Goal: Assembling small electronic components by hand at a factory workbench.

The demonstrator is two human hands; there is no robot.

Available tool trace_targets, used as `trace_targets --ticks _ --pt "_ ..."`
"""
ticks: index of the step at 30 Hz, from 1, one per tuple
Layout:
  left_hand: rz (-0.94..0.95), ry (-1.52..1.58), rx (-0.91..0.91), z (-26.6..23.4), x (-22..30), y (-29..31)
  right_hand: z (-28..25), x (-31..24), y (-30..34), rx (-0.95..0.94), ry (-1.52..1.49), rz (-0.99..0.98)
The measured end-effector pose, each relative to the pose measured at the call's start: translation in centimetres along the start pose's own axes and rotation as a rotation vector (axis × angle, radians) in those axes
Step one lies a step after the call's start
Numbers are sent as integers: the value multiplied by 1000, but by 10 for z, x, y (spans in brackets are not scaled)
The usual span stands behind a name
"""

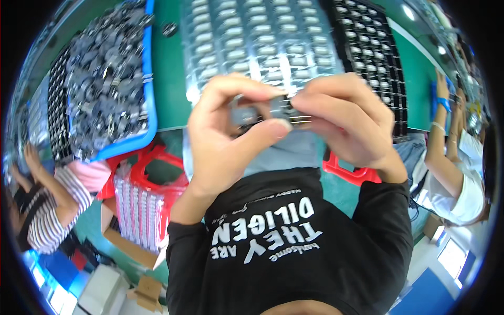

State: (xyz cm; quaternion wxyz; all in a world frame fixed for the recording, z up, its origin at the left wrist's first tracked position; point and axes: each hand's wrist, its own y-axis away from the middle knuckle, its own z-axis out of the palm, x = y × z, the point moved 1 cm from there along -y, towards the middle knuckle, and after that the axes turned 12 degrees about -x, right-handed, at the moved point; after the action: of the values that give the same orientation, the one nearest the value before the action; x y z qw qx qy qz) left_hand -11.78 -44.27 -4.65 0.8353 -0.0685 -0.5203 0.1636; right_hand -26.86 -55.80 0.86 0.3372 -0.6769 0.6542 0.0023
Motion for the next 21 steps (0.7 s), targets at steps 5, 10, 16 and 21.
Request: trace_targets --ticks 5,10,16,21 --pt "102 -228 81 7 -1 1 11 5 9 145 -294 99" --pt "-163 118 19 6 14 -9 -27 13 14 173 99 67" --pt "-320 125 -122 -7 32 -14 -105 94 80 73 727 370" --pt "-449 -42 -218 -29 40 -15 -115 122 114 -56 748 503"
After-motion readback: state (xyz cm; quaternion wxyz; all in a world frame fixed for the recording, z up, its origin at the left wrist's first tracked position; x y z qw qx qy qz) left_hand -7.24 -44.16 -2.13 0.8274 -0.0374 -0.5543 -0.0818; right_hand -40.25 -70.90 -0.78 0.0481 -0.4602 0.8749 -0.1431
